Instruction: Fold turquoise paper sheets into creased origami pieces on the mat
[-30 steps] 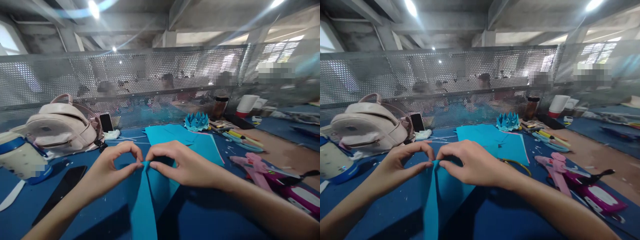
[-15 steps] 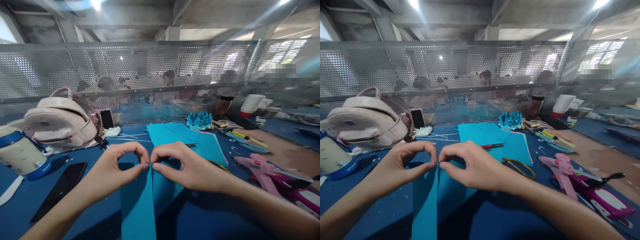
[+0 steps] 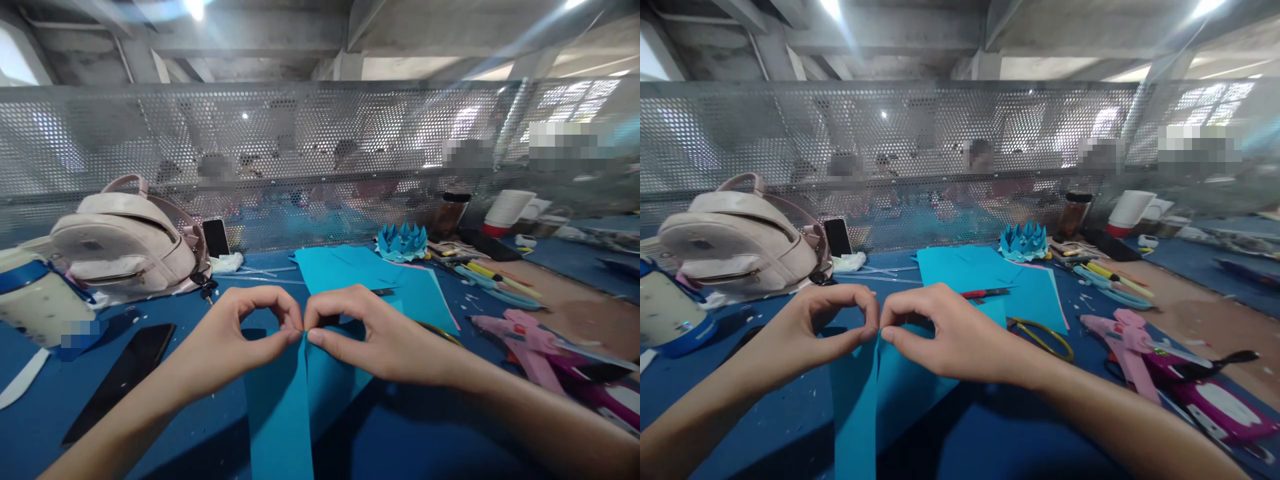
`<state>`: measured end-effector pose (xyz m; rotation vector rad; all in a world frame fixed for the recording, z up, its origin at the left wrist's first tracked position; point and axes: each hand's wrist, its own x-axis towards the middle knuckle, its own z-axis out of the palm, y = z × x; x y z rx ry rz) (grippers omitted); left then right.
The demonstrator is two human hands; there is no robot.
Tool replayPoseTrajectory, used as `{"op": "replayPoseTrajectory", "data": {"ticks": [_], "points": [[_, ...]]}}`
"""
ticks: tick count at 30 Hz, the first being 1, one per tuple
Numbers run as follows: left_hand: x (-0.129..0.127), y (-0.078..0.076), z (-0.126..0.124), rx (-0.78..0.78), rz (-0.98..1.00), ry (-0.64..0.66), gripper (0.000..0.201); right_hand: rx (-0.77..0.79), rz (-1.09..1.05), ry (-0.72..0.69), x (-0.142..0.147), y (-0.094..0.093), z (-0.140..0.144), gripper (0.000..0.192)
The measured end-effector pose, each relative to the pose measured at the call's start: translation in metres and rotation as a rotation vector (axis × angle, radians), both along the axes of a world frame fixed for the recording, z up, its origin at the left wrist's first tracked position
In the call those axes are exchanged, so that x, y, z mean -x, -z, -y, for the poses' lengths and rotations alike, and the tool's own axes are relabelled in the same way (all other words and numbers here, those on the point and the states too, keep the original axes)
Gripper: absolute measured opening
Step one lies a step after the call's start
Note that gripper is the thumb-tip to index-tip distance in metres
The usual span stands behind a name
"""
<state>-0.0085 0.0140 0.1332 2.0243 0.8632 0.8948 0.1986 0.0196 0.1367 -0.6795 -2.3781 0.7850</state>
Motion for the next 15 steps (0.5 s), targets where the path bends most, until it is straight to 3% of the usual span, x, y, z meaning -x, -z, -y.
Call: {"op": "replayPoseTrajectory", "data": {"ticks": [15], "points": [[0.0027, 0.0028, -0.0054, 0.1, 0.015, 0.013, 0.009, 0.033, 0.009, 0.01, -0.0011, 0.0012, -0.0029, 0.015]]}}
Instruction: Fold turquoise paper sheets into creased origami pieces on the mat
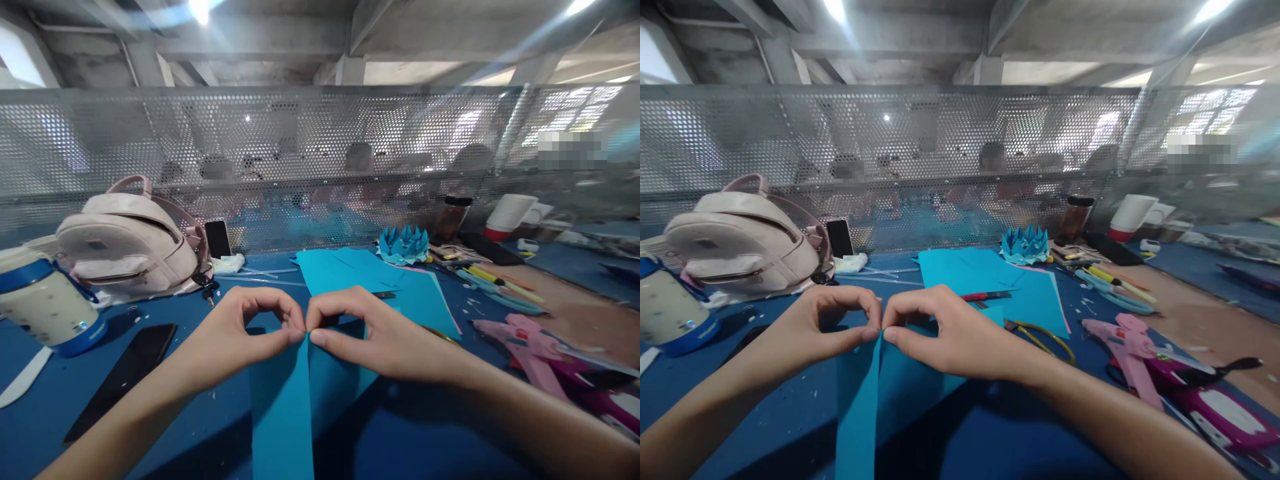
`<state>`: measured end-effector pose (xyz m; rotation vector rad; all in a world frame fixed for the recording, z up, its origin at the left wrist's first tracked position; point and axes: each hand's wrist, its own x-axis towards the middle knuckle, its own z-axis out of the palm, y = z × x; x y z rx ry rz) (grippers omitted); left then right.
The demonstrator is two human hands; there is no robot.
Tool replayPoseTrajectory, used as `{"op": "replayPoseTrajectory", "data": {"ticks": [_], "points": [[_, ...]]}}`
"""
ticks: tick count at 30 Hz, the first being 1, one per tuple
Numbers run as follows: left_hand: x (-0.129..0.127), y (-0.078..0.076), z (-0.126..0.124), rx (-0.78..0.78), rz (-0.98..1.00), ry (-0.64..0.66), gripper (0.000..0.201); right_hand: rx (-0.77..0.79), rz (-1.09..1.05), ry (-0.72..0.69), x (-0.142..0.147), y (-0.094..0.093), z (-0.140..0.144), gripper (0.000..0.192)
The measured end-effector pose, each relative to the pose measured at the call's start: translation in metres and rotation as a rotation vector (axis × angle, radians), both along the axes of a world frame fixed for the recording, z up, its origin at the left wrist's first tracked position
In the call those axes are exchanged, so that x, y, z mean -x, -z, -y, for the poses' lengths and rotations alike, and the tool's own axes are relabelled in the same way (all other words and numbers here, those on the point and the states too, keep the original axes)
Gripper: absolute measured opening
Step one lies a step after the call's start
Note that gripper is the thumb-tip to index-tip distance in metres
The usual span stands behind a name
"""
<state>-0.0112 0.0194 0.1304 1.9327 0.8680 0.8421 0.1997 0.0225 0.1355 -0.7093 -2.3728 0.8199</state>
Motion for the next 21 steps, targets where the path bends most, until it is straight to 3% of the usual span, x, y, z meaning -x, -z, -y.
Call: {"op": "replayPoseTrajectory", "data": {"ticks": [21], "points": [[-0.0045, -0.003, 0.0041, -0.049, -0.033, -0.115, 0.01, 0.036, -0.058, -0.003, 0.0048, 0.0068, -0.0071, 0.015]]}}
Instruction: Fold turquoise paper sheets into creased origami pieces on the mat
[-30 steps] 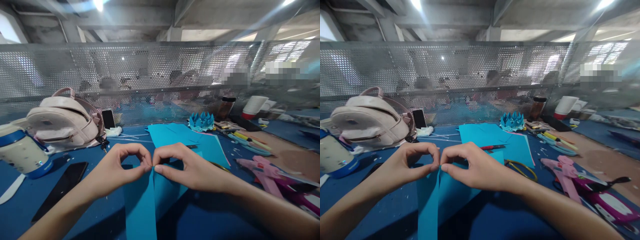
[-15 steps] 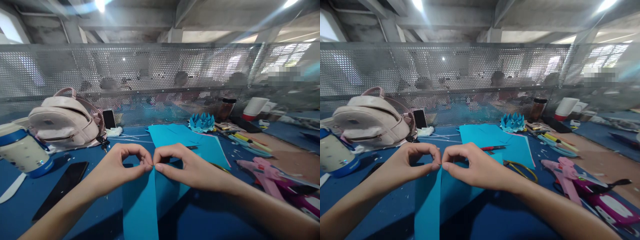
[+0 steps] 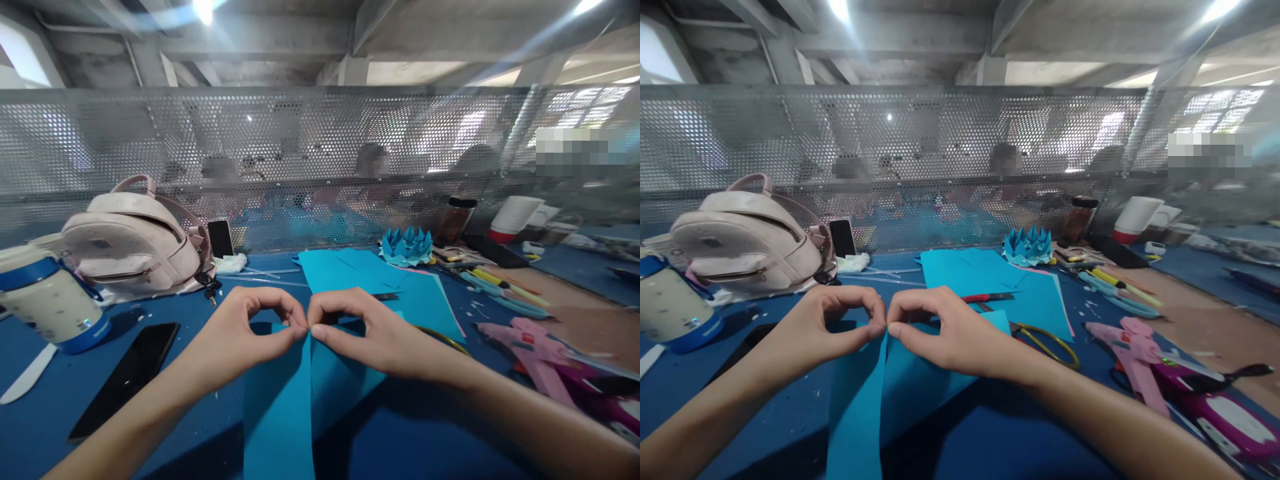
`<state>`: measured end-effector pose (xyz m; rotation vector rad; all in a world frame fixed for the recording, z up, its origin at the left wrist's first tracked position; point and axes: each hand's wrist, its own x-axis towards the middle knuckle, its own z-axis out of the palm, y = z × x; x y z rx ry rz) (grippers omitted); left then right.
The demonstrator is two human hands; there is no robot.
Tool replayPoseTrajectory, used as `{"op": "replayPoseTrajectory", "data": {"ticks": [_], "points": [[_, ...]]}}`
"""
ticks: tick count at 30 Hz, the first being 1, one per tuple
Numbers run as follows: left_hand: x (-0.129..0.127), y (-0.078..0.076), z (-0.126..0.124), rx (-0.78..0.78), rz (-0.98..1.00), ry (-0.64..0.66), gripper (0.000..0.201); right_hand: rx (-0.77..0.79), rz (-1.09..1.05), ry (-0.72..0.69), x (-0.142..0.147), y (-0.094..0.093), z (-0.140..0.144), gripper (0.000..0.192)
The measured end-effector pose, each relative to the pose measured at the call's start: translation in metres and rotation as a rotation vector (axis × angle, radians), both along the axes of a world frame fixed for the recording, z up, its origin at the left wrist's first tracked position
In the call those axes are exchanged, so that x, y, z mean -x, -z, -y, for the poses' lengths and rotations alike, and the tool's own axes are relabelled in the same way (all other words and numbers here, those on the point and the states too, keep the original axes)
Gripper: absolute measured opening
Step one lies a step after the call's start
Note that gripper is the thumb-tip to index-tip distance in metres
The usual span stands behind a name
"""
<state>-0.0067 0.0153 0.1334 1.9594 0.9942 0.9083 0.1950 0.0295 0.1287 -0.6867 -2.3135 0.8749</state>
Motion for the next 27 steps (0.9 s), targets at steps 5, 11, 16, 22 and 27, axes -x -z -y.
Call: {"op": "replayPoseTrajectory", "data": {"ticks": [5, 11, 16, 22, 27], "points": [[0.001, 0.0, -0.001, -0.022, 0.03, 0.007, 0.008, 0.049, -0.062, -0.019, 0.001, 0.004, -0.003, 0.019], [0.001, -0.001, -0.001, -0.049, 0.027, -0.023, 0.008, 0.099, -0.144, -0.024, 0.003, 0.009, -0.006, 0.024], [0.004, 0.001, -0.006, -0.052, -0.002, -0.004, 0.007, 0.07, -0.114, 0.009, 0.003, 0.008, -0.007, 0.022], [0.011, -0.002, -0.008, -0.023, -0.103, 0.008, 0.006, -0.016, 0.001, 0.042, 0.001, 0.001, -0.003, 0.015], [0.009, -0.003, -0.004, -0.01, -0.155, -0.026, 0.004, -0.07, 0.024, 0.081, 0.001, 0.001, 0.0, 0.014]]}}
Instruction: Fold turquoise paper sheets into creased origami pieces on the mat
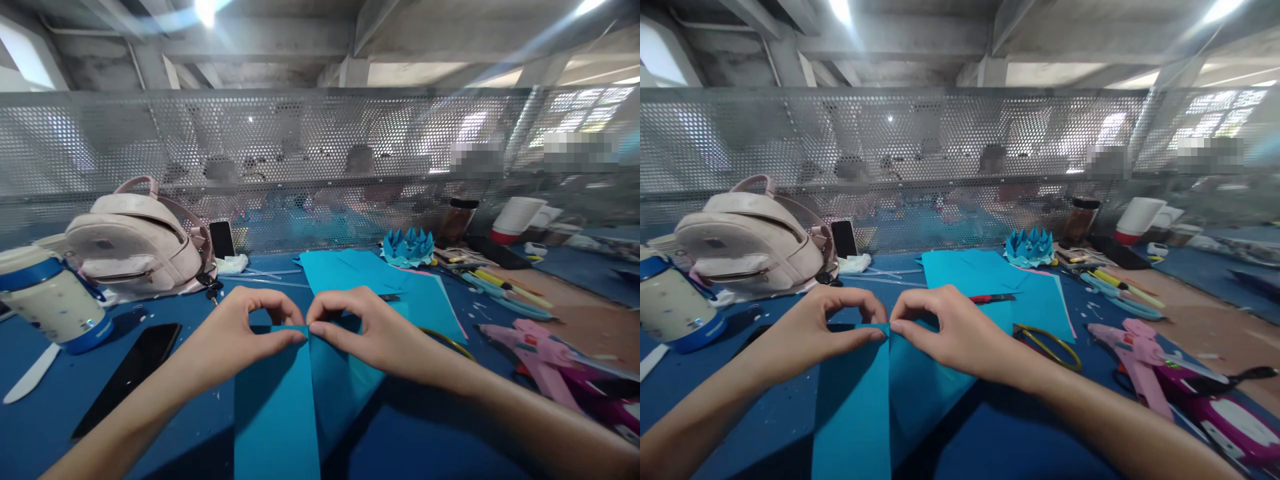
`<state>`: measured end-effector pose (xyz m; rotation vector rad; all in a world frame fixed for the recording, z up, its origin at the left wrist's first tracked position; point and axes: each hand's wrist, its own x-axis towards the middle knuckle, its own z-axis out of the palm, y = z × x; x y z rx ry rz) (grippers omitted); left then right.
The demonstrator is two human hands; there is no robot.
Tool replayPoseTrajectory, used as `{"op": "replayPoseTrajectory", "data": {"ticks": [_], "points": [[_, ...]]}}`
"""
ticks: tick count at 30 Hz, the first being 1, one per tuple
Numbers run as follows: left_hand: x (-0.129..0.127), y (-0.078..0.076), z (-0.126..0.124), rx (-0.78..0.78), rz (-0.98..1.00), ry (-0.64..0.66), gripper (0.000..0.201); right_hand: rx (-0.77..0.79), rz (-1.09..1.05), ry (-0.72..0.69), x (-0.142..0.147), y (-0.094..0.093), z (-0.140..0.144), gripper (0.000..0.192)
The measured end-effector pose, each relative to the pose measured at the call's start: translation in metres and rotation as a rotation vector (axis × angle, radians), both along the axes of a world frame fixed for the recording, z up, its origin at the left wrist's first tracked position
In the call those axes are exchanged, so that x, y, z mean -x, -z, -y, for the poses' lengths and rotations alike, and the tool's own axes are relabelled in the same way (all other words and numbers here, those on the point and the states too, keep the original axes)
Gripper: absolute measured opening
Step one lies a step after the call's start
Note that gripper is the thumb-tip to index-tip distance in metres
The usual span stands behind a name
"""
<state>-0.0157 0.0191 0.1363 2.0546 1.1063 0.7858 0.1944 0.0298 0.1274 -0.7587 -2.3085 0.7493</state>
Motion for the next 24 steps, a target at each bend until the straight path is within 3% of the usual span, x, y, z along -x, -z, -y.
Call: {"op": "replayPoseTrajectory", "data": {"ticks": [15, 24], "points": [[-0.0005, 0.0029, -0.0001, 0.024, 0.064, 0.055, 0.01, 0.09, -0.02, -0.033, 0.0008, -0.0011, 0.0013, 0.009], [-0.0004, 0.0017, -0.0032, 0.042, 0.04, 0.062, 0.006, 0.03, -0.019, 0.005, 0.0016, -0.0008, 0.0032, 0.005]]}}
